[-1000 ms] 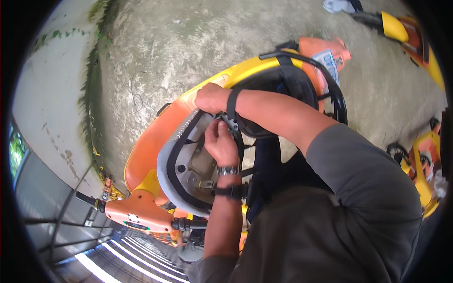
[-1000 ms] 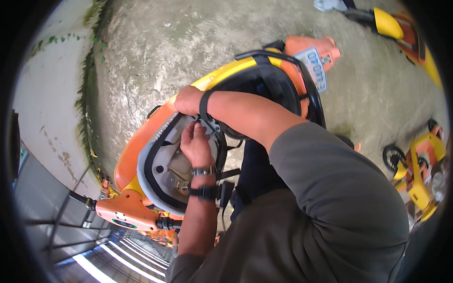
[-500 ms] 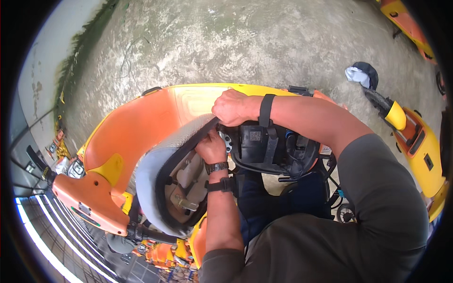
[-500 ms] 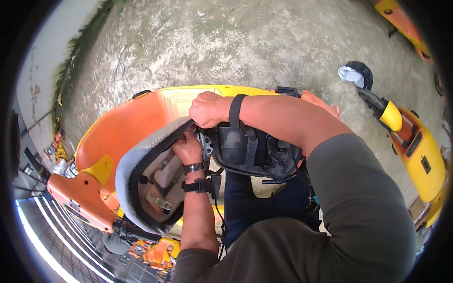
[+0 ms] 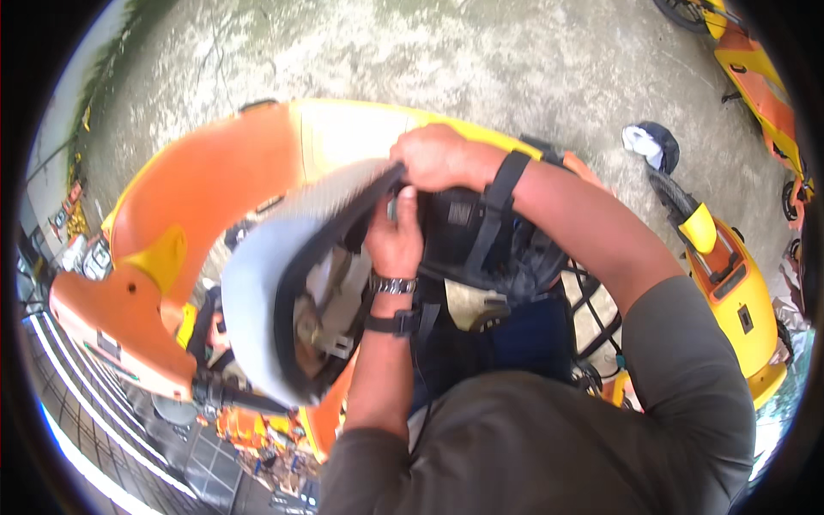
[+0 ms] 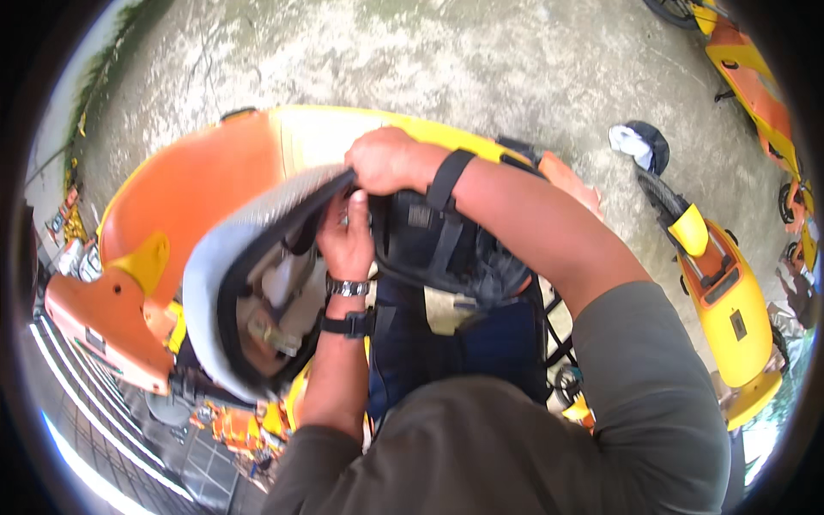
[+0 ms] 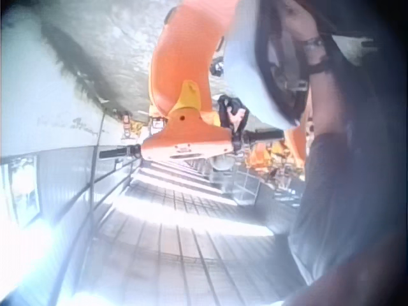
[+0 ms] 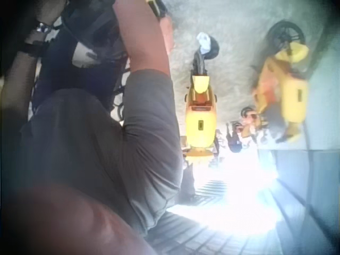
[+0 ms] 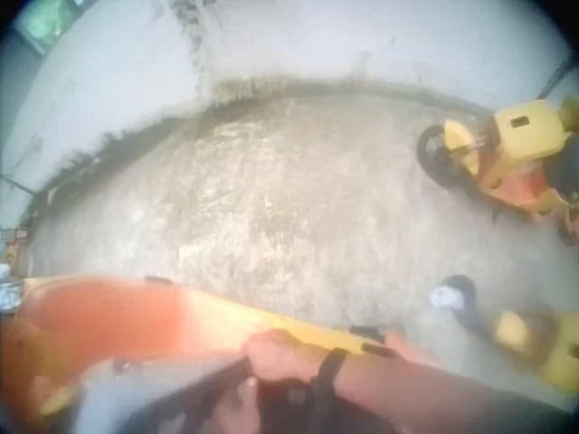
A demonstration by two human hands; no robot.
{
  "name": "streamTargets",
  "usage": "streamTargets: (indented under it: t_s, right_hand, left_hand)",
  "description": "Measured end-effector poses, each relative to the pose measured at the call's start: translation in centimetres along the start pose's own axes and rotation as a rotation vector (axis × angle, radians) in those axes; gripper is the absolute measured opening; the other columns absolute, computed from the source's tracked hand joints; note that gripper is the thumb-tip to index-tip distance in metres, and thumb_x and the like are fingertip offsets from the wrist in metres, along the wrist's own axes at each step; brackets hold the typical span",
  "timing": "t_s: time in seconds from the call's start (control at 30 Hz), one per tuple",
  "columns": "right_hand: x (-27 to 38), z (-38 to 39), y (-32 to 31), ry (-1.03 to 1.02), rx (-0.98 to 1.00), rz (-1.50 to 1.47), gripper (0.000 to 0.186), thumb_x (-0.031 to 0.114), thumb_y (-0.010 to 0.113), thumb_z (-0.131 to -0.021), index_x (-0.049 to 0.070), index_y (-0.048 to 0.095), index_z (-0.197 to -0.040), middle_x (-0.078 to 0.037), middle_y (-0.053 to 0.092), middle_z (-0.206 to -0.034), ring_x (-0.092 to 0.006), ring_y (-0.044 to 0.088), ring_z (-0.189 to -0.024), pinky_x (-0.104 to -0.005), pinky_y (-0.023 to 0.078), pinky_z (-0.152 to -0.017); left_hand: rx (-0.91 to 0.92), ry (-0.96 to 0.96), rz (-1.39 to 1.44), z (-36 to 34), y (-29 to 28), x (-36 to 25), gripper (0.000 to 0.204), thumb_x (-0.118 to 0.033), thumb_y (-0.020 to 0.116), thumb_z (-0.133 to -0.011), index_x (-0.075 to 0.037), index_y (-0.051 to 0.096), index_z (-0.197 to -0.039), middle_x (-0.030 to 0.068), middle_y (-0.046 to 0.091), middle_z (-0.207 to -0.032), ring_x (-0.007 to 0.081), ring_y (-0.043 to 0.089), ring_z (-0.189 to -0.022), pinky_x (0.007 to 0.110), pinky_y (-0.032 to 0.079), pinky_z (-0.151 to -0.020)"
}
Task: The person fits a silver cover over the seat of a scooter, tucks the edges into the frame by hand, and secures the seat assembly.
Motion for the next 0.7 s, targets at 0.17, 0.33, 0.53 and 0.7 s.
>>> streamTargets:
  t_s: [0.17,0.33,0.53,0.7]
  right_hand:
    - [1.3,4.0,1.1,0.06,-0.248,0.007,0.023,0.025,0.063,-0.078,0.005,0.063,-0.089,-0.016,0.064,-0.09,-0.0355,0.062,-0.087,-0.045,0.049,-0.075]
    - [4.3,7.5,4.8,0.185,-0.051,-0.201,0.02,0.024,0.059,-0.082,0.004,0.062,-0.085,-0.018,0.065,-0.085,-0.0374,0.062,-0.085,-0.0455,0.049,-0.075]
    - [7.8,10.1,13.0,0.352,0.005,-0.709,0.036,0.014,0.055,-0.086,-0.004,0.053,-0.118,-0.021,0.064,-0.101,-0.031,0.065,-0.074,-0.0399,0.053,-0.067]
    - [8.3,8.8,16.1,0.504,0.059,-1.031,0.048,0.036,0.052,-0.092,-0.009,0.052,-0.111,-0.013,0.06,-0.079,-0.0194,0.061,-0.056,-0.0324,0.049,-0.048]
  left_hand:
    - [0.198,0.15,-0.028,8.0,-3.0,2.4,0.025,-0.024,0.072,-0.08,0.0,0.067,-0.086,0.0148,0.067,-0.083,0.0283,0.063,-0.076,0.038,0.049,-0.072]
    - [-0.042,-0.74,-0.044,13.1,-5.9,12.9,0.05,-0.048,0.073,-0.076,0.001,0.063,-0.074,0.0032,0.059,-0.062,0.0124,0.057,-0.054,0.027,0.046,-0.05]
    - [-0.324,-0.691,0.412,11.7,-3.9,15.8,0.049,-0.048,0.066,-0.082,0.0,0.06,-0.091,0.0089,0.062,-0.074,0.0164,0.061,-0.055,0.026,0.045,-0.047]
    - [-0.291,-0.724,0.475,10.8,-3.9,13.9,0.018,-0.016,0.063,-0.088,0.001,0.058,-0.093,0.0071,0.059,-0.076,0.0136,0.055,-0.055,0.027,0.05,-0.047]
Point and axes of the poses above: each hand's wrist, its own z-axis away from the middle knuckle, its own y-axis out of the palm, x = y × z, the point moved 2 cm from there along -z, towards the middle knuckle
